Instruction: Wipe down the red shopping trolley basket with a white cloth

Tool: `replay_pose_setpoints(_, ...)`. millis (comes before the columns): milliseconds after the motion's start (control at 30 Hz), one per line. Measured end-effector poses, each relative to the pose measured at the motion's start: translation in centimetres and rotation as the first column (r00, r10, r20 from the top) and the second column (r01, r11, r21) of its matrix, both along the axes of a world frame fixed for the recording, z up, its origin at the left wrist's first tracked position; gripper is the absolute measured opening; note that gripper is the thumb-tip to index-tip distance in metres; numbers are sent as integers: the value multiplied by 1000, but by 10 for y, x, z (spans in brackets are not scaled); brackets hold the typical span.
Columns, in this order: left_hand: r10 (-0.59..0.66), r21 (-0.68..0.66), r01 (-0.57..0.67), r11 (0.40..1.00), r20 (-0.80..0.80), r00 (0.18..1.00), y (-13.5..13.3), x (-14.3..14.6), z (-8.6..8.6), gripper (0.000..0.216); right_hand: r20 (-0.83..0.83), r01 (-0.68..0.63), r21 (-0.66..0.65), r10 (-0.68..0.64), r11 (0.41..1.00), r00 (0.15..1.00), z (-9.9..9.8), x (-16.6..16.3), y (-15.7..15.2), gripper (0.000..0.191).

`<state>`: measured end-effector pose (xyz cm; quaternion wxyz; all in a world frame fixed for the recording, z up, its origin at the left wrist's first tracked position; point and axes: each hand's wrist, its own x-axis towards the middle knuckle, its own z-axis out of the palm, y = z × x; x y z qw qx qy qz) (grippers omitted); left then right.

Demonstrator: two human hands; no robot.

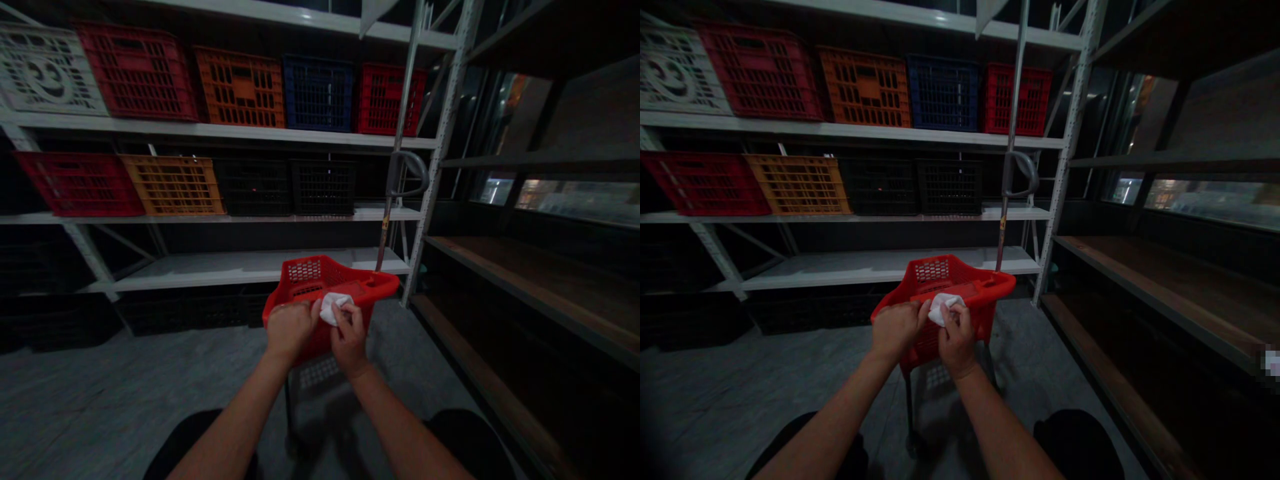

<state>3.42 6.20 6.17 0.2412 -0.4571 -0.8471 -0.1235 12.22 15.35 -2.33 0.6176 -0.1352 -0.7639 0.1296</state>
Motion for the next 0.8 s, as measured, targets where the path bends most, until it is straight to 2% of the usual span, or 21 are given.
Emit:
replay_pose_setpoints(67, 5, -6, -5, 1000, 16, 1000, -3, -4, 1, 66, 27, -59, 11, 59, 998, 998, 1, -1, -5, 47)
replay_pose_setpoints(133, 6, -10, -6, 1000, 21, 1000, -5, -9, 1, 65, 38, -82, 14, 82, 996, 996, 1, 10, 5, 45)
replay_pose_setpoints(200, 11, -14, -10, 1000, 15, 1000, -8, -14, 0, 64, 2, -12, -8, 12, 1000, 1000, 1, 26, 25, 42)
replay_pose_setpoints(267, 15, -18, -15, 1000, 1, 1000, -10, -17, 0, 64, -55, 119, -60, -122, 991, 991, 3, 42, 44, 38)
replay_pose_setpoints(333, 18, -18, -18, 1000, -11, 1000, -11, -18, 0, 63, -89, 205, -109, -215, 973, 973, 5, 48, 53, 36)
replay_pose_setpoints(400, 19, -16, -20, 1000, -22, 1000, -11, -18, -1, 63, -92, 193, -130, -206, 973, 974, 8, 45, 47, 36)
replay_pose_setpoints(467, 12, -16, -13, 1000, -38, 999, -11, -19, -1, 63, -65, 116, -127, -125, 985, 990, 12, 35, 32, 36)
replay_pose_setpoints(533, 3, -20, -4, 1000, -54, 999, -11, -21, -1, 63, -15, 36, -105, -38, 994, 999, 17, 26, 21, 35)
replay_pose_setpoints(600, -5, -27, 3, 1000, -66, 998, -12, -24, -1, 63, 49, 10, -82, -6, 997, 999, 25, 26, 21, 34)
replay_pose_setpoints(700, -4, -28, 2, 1000, -76, 997, -14, -28, -1, 62, 196, 100, -100, -78, 990, 977, 44, 42, 42, 30)
replay_pose_setpoints(767, 0, -18, -1, 1000, -82, 997, -14, -29, -2, 62, 378, 188, -128, -127, 974, 917, 61, 54, 59, 27)
replay_pose_setpoints(800, 2, -12, -3, 1000, -84, 996, -14, -28, -2, 62, 489, 230, -125, -141, 965, 861, 71, 59, 67, 26)
